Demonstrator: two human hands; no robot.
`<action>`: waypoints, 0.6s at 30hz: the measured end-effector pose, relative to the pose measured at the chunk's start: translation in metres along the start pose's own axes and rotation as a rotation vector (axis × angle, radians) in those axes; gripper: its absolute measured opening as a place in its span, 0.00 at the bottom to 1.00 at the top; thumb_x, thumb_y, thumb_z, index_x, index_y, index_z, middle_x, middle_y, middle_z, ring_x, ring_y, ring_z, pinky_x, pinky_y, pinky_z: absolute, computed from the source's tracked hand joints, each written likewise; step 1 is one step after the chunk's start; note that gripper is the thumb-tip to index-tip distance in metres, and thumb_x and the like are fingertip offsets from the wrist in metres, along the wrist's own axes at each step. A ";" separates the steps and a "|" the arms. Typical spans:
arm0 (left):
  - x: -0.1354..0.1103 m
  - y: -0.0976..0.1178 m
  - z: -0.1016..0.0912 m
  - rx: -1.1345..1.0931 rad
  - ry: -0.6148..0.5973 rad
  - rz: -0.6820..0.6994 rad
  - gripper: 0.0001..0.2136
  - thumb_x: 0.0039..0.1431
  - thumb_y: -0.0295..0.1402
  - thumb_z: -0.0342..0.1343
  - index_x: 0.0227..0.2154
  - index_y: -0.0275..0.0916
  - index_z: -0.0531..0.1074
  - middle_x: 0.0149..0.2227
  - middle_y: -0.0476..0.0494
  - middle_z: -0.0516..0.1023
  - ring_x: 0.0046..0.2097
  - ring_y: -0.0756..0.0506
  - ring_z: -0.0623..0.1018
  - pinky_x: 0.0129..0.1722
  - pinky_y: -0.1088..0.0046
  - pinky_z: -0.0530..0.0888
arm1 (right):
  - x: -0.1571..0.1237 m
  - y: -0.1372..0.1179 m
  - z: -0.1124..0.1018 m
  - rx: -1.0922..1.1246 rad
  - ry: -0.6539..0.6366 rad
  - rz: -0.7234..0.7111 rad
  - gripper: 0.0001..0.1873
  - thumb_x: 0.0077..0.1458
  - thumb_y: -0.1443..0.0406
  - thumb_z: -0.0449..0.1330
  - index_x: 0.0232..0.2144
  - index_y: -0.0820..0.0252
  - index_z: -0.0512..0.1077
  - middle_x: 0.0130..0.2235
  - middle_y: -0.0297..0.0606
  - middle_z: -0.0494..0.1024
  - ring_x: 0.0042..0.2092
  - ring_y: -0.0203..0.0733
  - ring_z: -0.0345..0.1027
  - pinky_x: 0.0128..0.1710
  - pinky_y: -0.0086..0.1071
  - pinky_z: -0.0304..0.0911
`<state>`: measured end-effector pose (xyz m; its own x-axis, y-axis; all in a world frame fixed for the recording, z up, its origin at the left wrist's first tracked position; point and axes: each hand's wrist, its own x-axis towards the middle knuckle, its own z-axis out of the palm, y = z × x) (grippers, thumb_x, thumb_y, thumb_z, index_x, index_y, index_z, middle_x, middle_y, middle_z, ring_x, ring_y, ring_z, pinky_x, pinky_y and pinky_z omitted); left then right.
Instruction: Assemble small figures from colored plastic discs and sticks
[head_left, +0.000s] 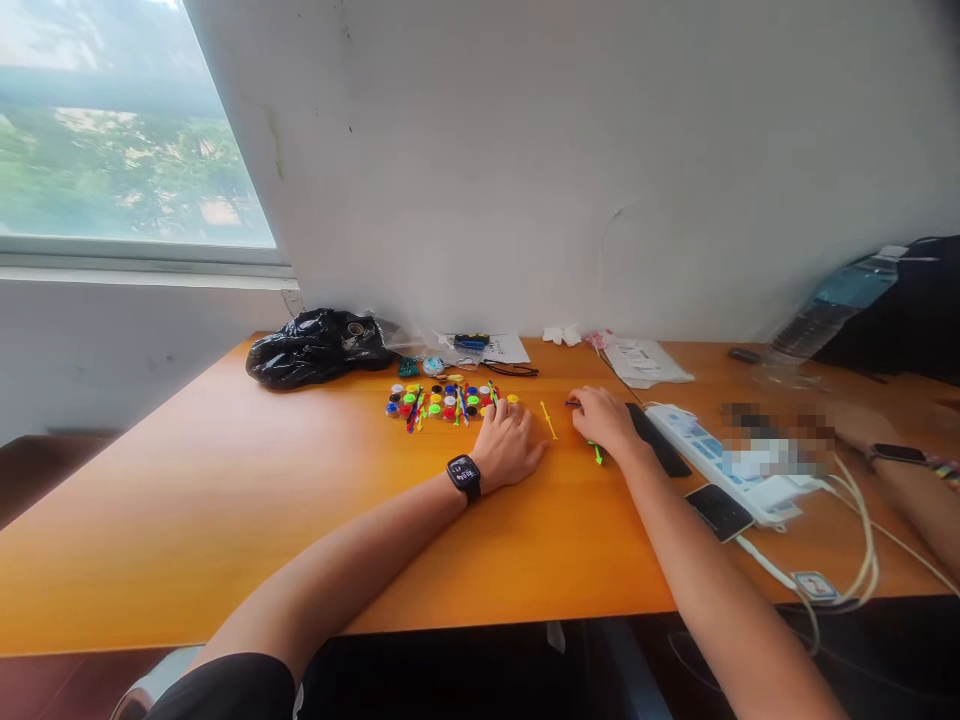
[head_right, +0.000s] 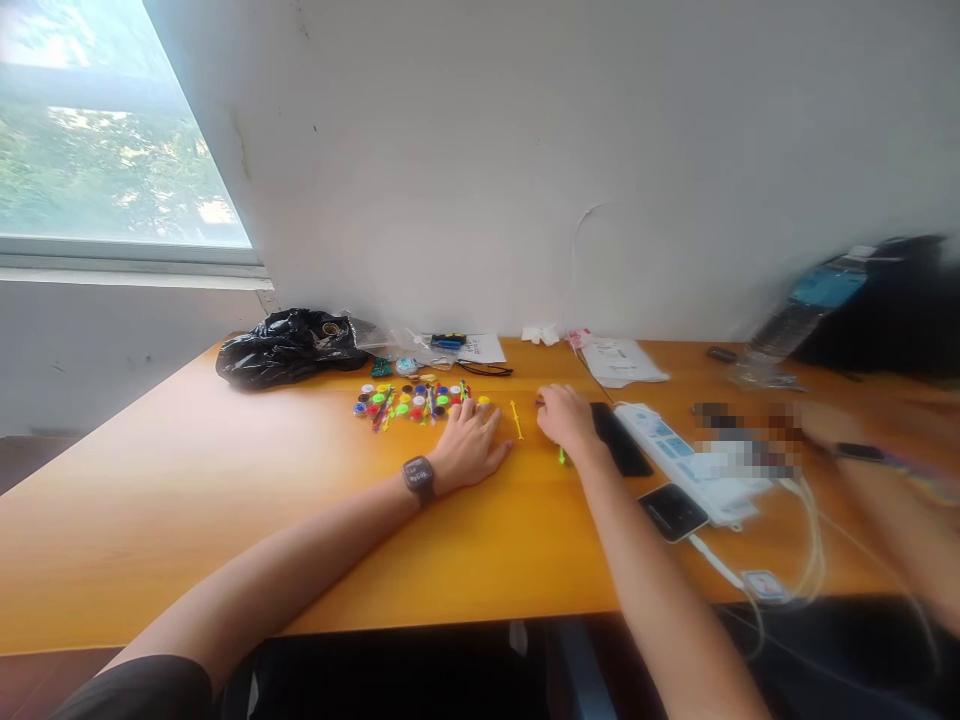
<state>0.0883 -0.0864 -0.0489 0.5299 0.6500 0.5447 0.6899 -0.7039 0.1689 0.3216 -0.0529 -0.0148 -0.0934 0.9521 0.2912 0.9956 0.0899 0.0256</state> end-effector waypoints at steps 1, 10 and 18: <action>0.000 0.000 0.000 0.002 -0.005 -0.017 0.21 0.69 0.47 0.57 0.54 0.36 0.72 0.54 0.25 0.75 0.55 0.26 0.69 0.55 0.42 0.67 | 0.000 0.002 0.001 0.007 -0.032 0.009 0.16 0.63 0.77 0.60 0.49 0.63 0.80 0.50 0.47 0.80 0.52 0.57 0.72 0.49 0.38 0.65; 0.003 -0.003 0.003 0.044 -0.018 -0.023 0.24 0.68 0.52 0.57 0.51 0.35 0.73 0.55 0.21 0.74 0.56 0.24 0.69 0.56 0.41 0.67 | 0.003 0.015 0.009 0.173 -0.085 0.037 0.22 0.61 0.82 0.56 0.50 0.63 0.81 0.51 0.48 0.81 0.54 0.53 0.74 0.53 0.36 0.66; 0.009 -0.006 -0.003 -0.051 0.014 0.016 0.27 0.63 0.56 0.61 0.51 0.37 0.73 0.52 0.26 0.77 0.55 0.25 0.70 0.55 0.42 0.68 | 0.005 0.012 0.002 0.205 0.076 -0.041 0.21 0.63 0.79 0.55 0.54 0.65 0.78 0.51 0.51 0.78 0.56 0.56 0.70 0.59 0.41 0.65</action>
<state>0.0871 -0.0769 -0.0423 0.5334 0.6350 0.5588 0.6551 -0.7280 0.2020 0.3330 -0.0468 -0.0146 -0.1261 0.9224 0.3651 0.9691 0.1932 -0.1534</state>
